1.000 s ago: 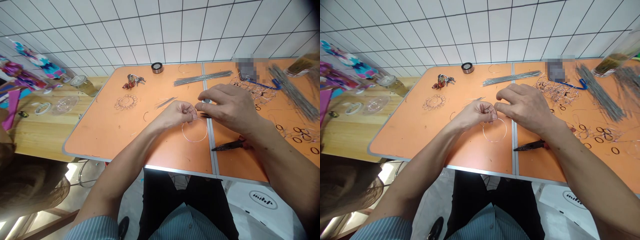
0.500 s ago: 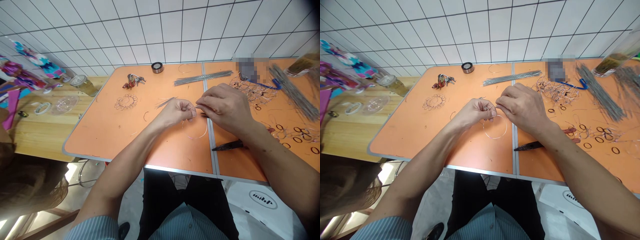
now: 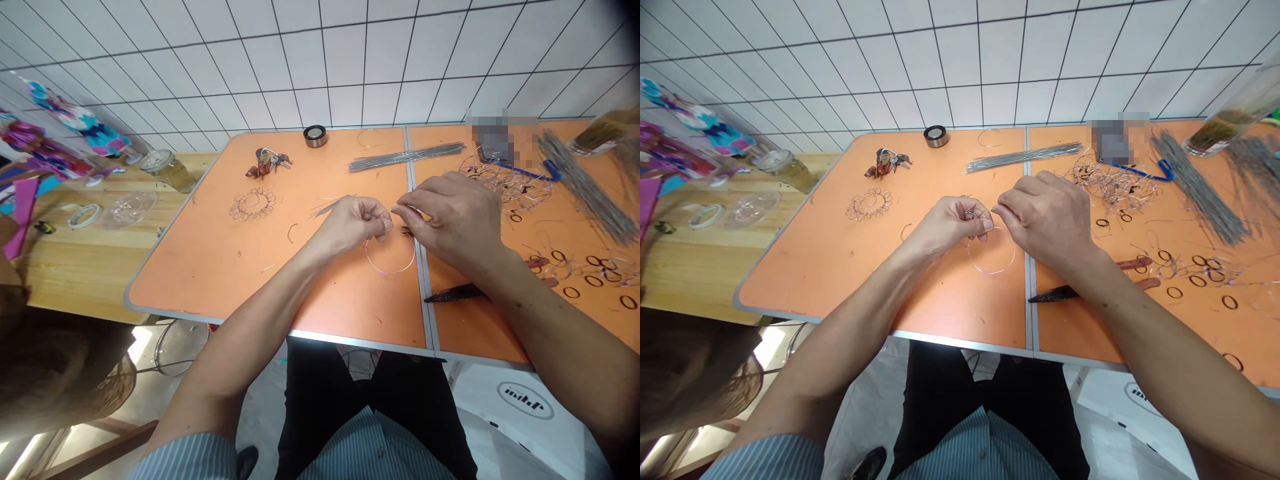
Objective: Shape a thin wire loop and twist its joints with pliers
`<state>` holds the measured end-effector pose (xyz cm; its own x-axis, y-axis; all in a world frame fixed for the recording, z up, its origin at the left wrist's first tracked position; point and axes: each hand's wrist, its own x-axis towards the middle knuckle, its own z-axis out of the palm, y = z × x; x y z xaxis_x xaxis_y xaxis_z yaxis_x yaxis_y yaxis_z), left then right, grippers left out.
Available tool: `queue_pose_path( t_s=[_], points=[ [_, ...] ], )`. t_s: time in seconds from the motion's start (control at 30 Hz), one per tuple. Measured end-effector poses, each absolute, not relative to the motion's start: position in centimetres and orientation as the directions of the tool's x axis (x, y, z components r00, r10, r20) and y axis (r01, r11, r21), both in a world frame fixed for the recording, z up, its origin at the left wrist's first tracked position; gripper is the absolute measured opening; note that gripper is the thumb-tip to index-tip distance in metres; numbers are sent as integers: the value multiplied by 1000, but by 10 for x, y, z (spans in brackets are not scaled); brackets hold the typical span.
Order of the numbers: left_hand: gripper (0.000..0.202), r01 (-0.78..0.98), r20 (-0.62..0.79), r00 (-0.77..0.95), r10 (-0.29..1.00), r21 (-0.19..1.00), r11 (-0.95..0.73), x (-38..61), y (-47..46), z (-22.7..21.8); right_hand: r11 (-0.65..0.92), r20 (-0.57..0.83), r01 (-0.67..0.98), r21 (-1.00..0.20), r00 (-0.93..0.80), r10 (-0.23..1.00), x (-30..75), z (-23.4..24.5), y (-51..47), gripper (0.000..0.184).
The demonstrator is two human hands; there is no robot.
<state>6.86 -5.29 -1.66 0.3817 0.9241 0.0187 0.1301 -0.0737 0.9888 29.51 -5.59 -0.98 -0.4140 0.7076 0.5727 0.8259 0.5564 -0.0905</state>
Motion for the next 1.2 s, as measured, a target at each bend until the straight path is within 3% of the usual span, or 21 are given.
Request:
queue_pose_path(
  t_s=[0.13,0.33,0.6,0.83,1.03,1.2],
  points=[
    [12,139,22,378,925,987,-80,69,-54,-16,537,580,827,-170,-357,733,292,-12,-57,26],
    [9,141,27,386,922,986,-88,69,-53,-17,525,494,740,-420,-299,817,289,-7,-54,19],
    [10,152,29,367,930,984,-90,70,-54,-18,530,484,723,-444,-305,820,287,-3,-55,19],
    [8,114,40,348,937,990,-85,73,-55,-19,392,397,641,-659,-146,906,277,-4,-59,17],
    [7,88,28,337,941,994,-61,71,-53,-19,230,186,492,-840,-138,973,284,7,-53,8],
    [15,75,-19,362,932,997,-9,68,-53,-16,122,46,391,-912,-199,979,301,13,-44,18]
  ],
)
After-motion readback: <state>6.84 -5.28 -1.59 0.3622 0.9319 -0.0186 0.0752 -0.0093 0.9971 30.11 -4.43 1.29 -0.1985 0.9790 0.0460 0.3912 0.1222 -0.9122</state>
